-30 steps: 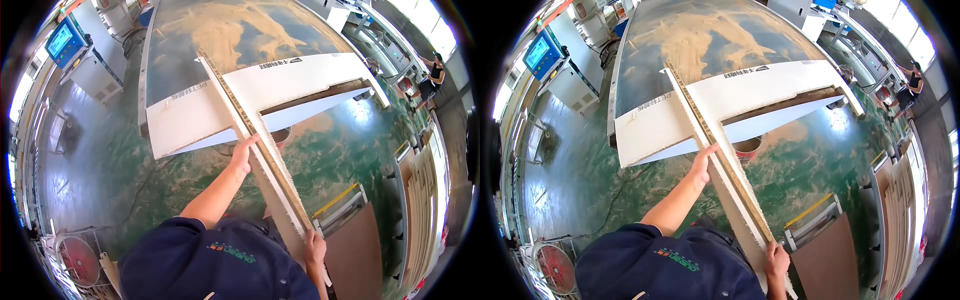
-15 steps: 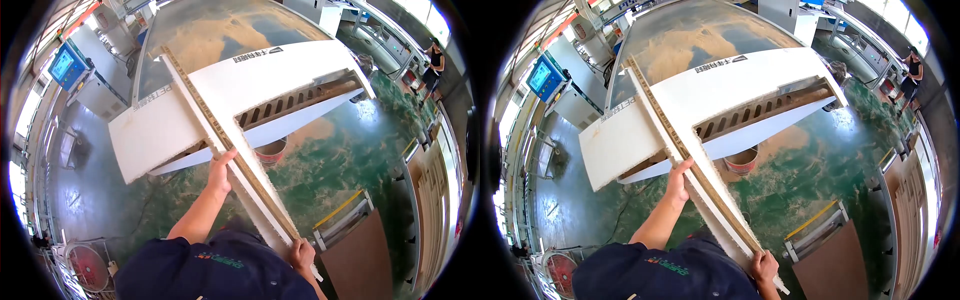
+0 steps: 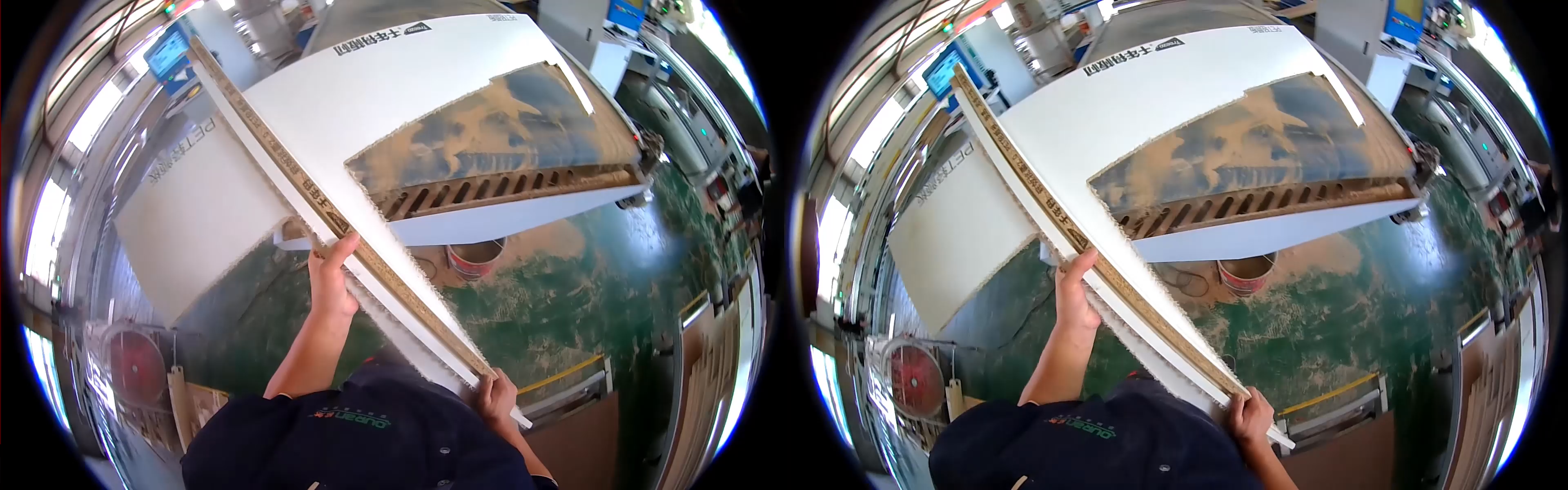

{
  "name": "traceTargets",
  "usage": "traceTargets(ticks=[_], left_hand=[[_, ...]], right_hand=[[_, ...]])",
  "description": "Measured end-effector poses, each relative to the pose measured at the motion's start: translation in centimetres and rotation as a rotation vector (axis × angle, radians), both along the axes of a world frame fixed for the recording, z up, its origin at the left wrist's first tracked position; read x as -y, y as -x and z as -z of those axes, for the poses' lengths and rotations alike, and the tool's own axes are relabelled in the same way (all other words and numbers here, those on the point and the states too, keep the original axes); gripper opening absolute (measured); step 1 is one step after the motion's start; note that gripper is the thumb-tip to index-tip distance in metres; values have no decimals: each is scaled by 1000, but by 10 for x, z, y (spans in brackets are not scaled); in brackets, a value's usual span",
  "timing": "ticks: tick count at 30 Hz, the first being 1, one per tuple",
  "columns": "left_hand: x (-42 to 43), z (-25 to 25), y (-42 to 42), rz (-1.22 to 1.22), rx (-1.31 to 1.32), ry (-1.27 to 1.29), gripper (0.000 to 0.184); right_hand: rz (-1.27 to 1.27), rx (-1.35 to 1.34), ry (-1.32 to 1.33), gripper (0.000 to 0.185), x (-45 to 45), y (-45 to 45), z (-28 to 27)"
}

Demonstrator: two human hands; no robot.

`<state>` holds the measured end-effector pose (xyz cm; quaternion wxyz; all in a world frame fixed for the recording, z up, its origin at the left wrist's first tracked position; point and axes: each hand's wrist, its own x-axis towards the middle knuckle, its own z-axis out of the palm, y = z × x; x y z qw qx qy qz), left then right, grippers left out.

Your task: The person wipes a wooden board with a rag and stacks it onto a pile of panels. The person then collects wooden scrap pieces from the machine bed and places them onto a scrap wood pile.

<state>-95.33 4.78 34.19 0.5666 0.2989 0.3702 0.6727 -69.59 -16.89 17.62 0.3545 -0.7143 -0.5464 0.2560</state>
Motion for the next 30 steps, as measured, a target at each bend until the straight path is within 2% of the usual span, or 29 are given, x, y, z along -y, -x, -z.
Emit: traceTargets(ticks=[6,9,11,15,22,25,27,29,30], left_hand=[[47,-41,44,-256,-62,-64,41],[70,-55,61,-389,-106,-113,39],[71,-56,58,-461,-146,-100,39],[58,-29,79,-624,-136,-71,40],[43,59,150,-853,-132,-138,47],[62,83,206,-946,-140,-57,45],[71,94,253,-973,-191,-93,43],[82,101,306,-981,22,-94,41],[86,108,322,-998,-161,-75,43]], right_hand=[[-297,-72,-20,29,-39,10,3],[-406,-130,-155,31,-58,23,3],[-487,-178,-34,31,-83,16,1],[-629,-135,-43,28,-142,30,35],[-830,-162,-102,26,-224,96,114],[-892,-150,-103,24,-236,156,118],[-911,-153,-111,25,-240,199,110],[-971,-138,-132,26,-247,240,110],[-988,-112,-97,27,-251,256,110]])
